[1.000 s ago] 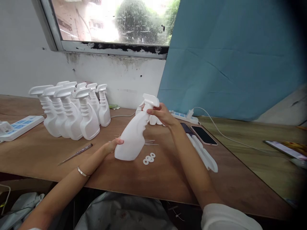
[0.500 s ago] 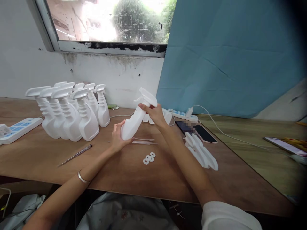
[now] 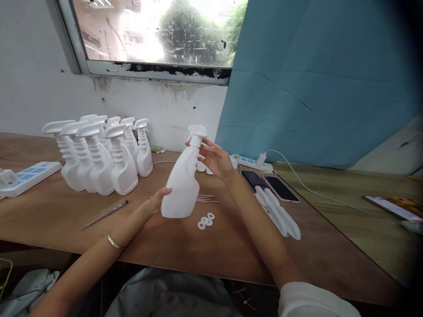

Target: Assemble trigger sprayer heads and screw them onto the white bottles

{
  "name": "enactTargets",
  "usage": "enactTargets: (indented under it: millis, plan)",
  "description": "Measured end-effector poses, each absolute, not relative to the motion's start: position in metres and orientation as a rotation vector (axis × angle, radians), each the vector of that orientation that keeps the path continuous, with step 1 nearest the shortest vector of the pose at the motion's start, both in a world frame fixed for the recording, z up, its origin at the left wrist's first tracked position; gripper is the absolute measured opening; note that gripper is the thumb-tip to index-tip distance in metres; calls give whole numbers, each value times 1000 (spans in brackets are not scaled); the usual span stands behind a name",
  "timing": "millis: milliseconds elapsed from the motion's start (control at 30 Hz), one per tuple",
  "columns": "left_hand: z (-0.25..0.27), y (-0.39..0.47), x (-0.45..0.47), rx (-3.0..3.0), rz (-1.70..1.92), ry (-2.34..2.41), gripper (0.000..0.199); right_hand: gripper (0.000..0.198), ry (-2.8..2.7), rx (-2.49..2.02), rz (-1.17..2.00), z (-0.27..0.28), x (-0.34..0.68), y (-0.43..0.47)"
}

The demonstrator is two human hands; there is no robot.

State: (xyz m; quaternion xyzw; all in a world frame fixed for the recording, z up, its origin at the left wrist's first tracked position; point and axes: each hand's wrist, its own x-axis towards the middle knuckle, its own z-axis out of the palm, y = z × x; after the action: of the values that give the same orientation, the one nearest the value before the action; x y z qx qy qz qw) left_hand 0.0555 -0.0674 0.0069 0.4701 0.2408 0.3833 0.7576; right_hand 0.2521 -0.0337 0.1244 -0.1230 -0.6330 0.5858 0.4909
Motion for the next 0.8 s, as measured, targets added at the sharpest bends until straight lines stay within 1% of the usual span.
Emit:
enactTargets:
  millis: [133,233,333,400,600,700,800]
  plan:
    - [4,-73,52,915,648,316,79,30,-1505,-311,1494,121,252,-31]
    - [3,-75,53,905,600,218,85,33,-1483,-294,1519,119,251,-32]
    - [2,-74,52,909,581,209,86,37,-1461,-309,1503,119,250,-32]
    - [1,-72,51,920,591,273,84,40,-1434,-361,1477,120,249,-32]
    - [2,-68,61,1092,801,597,67,42,-1329,-623,1317,117,251,-21]
    - [6,-67,71,1442,1034,813,66,48,-1280,-785,1176,112,251,-15]
    - [9,-66,74,1792,1264,1123,70,54,-1263,-834,1089,111,248,-14]
